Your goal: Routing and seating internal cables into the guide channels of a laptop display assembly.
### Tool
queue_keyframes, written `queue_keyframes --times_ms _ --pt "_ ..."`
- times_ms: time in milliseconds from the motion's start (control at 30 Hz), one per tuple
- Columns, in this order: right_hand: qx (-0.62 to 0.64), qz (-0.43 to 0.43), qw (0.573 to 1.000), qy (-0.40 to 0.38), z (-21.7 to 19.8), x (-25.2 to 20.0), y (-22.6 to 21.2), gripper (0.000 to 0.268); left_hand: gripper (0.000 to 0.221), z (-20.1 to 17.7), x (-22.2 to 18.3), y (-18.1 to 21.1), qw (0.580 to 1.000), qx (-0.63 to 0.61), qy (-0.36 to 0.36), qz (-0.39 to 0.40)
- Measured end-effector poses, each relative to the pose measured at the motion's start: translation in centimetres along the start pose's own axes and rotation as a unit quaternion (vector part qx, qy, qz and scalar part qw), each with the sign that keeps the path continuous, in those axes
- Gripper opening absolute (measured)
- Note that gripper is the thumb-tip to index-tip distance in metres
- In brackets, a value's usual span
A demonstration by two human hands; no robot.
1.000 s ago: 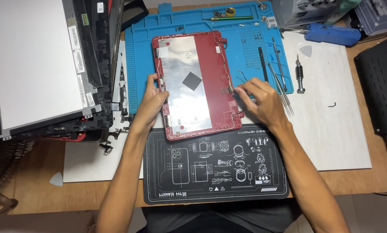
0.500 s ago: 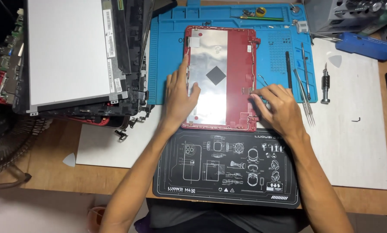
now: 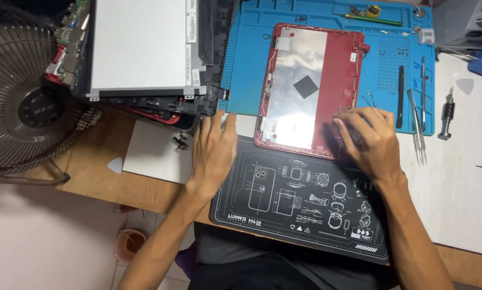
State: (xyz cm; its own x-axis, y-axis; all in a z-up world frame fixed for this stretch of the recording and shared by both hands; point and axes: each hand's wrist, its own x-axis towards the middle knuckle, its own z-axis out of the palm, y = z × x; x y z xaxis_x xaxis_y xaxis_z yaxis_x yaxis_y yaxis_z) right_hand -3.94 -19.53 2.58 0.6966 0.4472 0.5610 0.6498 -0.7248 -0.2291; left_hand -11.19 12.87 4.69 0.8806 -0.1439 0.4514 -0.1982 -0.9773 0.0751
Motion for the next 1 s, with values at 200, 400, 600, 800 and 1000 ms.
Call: queue_keyframes --times_ms 200,400,600,800,1000 --pt "0.011 -0.067 0.998 0.004 1.4 -0.2 -2.6 0.005 0.027 0.7 -2.7 -2.5 0.992 0.124 -0.025 0.007" --pt "0.056 -0.04 0.997 0.029 0.8 -0.7 -1.7 0.006 0.034 1.6 -2.8 -2.4 0.994 0.105 -0.008 0.029" --pt "0.126 0.067 0.982 0.124 -0.1 -0.5 0.8 0.01 0.044 -1.7 -1.3 2.5 0.996 -0.072 0.002 0.051" --pt "0.128 0.008 0.983 0.13 3.4 -3.3 4.0 0.006 0.016 1.8 3.3 8.6 0.906 -0.423 0.008 0.006" --pt "0.156 -0.013 0.985 0.071 -0.5 0.2 -2.2 0.049 0.015 3.1 8.2 12.1 0.853 -0.522 -0.026 -0.017"
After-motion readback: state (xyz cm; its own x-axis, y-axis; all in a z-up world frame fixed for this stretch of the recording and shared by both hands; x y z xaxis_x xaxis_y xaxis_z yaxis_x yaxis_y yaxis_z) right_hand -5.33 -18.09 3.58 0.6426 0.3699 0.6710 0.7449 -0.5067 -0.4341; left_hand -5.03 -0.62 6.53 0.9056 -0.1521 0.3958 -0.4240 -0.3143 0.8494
